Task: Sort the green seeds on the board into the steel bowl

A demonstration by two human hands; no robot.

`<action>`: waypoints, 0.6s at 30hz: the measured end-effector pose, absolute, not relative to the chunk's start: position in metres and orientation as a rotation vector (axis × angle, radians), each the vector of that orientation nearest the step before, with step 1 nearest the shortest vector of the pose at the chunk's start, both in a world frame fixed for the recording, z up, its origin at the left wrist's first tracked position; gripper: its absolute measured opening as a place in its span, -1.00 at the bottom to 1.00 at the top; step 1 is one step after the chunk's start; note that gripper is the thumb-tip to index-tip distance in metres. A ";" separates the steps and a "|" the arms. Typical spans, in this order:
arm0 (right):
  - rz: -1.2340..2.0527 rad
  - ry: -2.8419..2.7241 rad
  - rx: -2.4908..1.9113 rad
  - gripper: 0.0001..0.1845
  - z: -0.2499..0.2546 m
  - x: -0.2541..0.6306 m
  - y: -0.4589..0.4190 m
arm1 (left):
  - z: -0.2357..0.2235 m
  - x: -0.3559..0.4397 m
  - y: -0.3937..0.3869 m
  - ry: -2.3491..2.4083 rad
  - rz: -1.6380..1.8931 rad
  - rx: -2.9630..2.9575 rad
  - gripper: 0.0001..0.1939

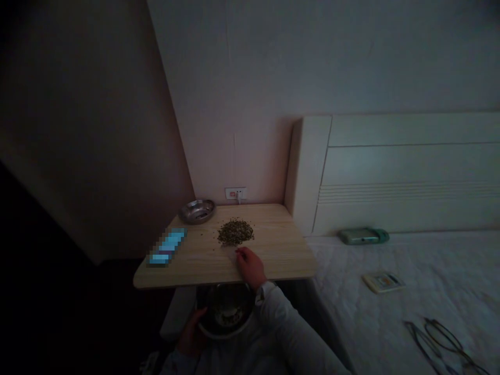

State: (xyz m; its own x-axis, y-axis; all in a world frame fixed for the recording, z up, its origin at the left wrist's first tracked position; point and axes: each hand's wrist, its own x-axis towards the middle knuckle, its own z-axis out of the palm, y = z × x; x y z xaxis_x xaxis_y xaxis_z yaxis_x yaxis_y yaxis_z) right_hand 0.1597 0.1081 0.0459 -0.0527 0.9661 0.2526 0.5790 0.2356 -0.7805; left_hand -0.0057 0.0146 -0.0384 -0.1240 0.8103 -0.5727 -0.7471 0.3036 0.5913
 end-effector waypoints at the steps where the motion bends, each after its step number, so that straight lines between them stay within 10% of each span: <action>1: 0.614 -1.733 -1.452 -0.71 0.046 0.156 0.111 | -0.035 -0.004 0.015 1.048 1.322 0.049 -0.80; 18: 0.194 -2.298 -1.403 -0.67 0.071 0.123 0.126 | -0.040 -0.013 0.010 1.149 1.525 0.190 -0.88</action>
